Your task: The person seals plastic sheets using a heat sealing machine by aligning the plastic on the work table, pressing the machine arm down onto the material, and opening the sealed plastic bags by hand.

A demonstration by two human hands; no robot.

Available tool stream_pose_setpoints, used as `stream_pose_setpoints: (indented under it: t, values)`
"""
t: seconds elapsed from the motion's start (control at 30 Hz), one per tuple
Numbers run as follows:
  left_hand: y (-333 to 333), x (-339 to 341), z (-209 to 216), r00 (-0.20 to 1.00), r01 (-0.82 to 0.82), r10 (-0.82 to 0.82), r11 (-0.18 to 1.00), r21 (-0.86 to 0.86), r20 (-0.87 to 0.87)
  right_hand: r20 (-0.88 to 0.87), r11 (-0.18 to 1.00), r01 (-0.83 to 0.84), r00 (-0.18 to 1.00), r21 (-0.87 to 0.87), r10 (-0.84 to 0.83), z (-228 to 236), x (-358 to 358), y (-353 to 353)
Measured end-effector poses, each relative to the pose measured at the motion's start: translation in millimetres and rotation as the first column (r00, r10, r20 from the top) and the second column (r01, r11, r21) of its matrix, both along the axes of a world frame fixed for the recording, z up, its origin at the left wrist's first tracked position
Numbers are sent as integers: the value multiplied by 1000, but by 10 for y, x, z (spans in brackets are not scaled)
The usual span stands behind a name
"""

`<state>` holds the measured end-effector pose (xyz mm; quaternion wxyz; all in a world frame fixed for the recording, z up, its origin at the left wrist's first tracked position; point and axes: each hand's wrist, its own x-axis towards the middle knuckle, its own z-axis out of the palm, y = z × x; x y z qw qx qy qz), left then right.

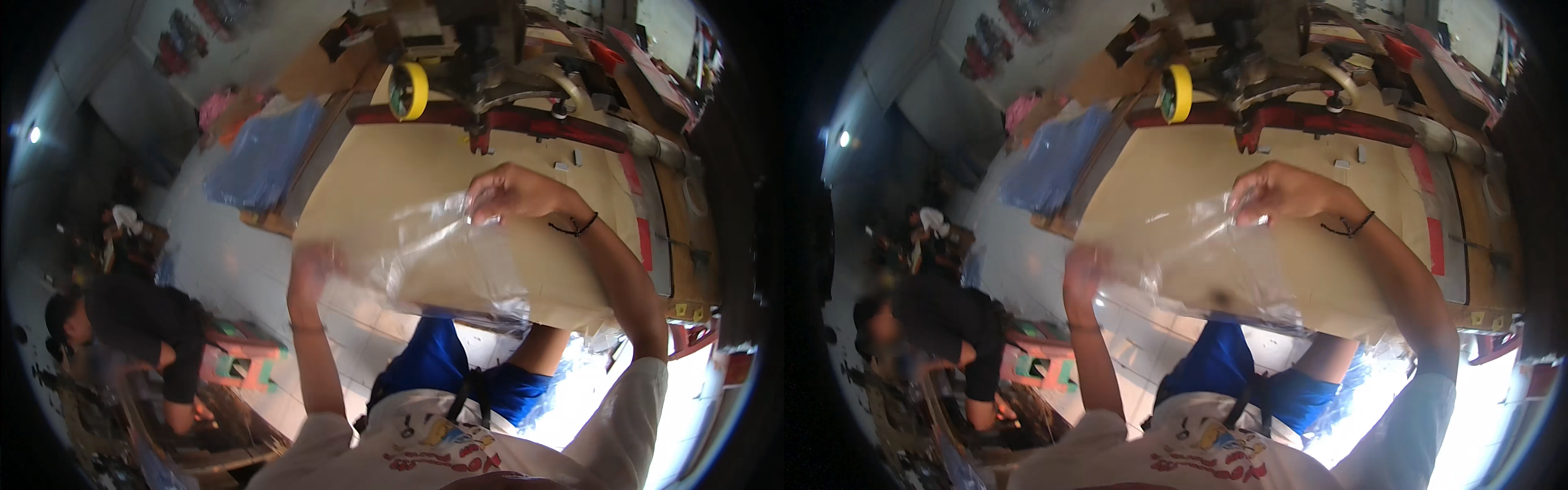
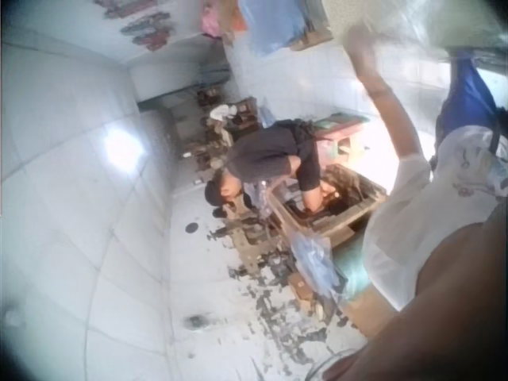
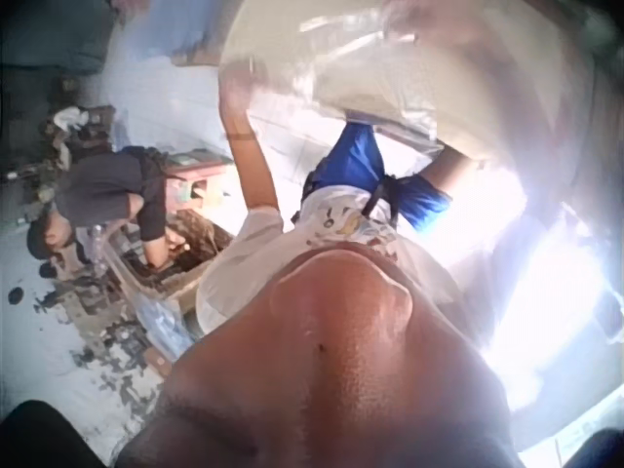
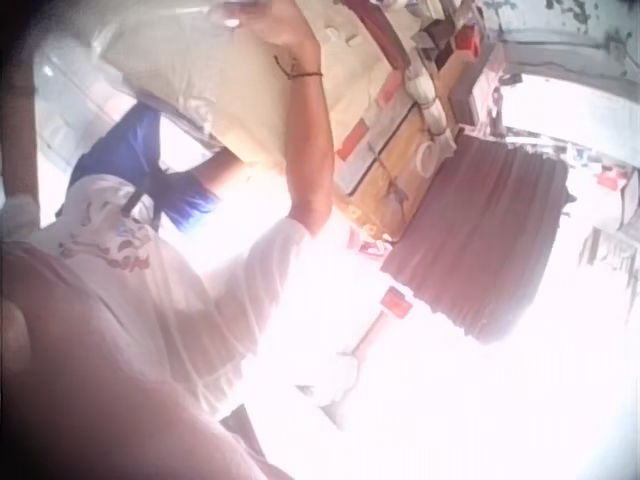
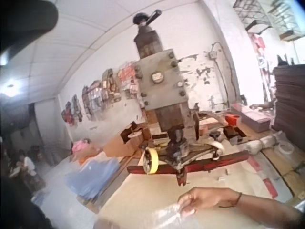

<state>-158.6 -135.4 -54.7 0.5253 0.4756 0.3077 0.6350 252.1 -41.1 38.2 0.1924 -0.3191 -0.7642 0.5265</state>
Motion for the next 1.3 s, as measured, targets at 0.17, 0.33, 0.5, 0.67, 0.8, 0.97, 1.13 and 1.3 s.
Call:
stream_pose_setpoints:
  t: [0.17,0.33,0.5,0.67,0.8,0.97,1.13,1.3]
  values:
    - [-292,364,-150,911,406,-411,887,-220,28,-42,951,-284,959,-124,281,-12,-220,-231]
    - [-482,722,-587,930,281,-364,789,-546,-47,-123,939,-316,946,-135,301,-45,-208,-203]
    - [-545,851,-567,947,313,-309,827,-467,89,-166,953,-284,950,-107,264,-67,-259,-192]
    - [-493,1130,-481,944,316,-324,841,-440,61,-110,931,-252,967,-263,230,-85,-191,-264]
    - [-508,1223,-320,949,296,-314,861,-414,28,-49,958,-232,973,-169,227,13,-253,-289]
    - [-563,1296,-140,941,324,-335,866,-381,39,-249,946,-321,920,-30,304,-73,-364,-268]
    - [-721,791,104,651,724,-602,674,-143,463,-160,984,-175,971,28,177,-147,-267,-239]
    - [-1058,-26,95,741,581,-529,814,1,414,-55,985,-154,986,77,158,-111,-301,-231]
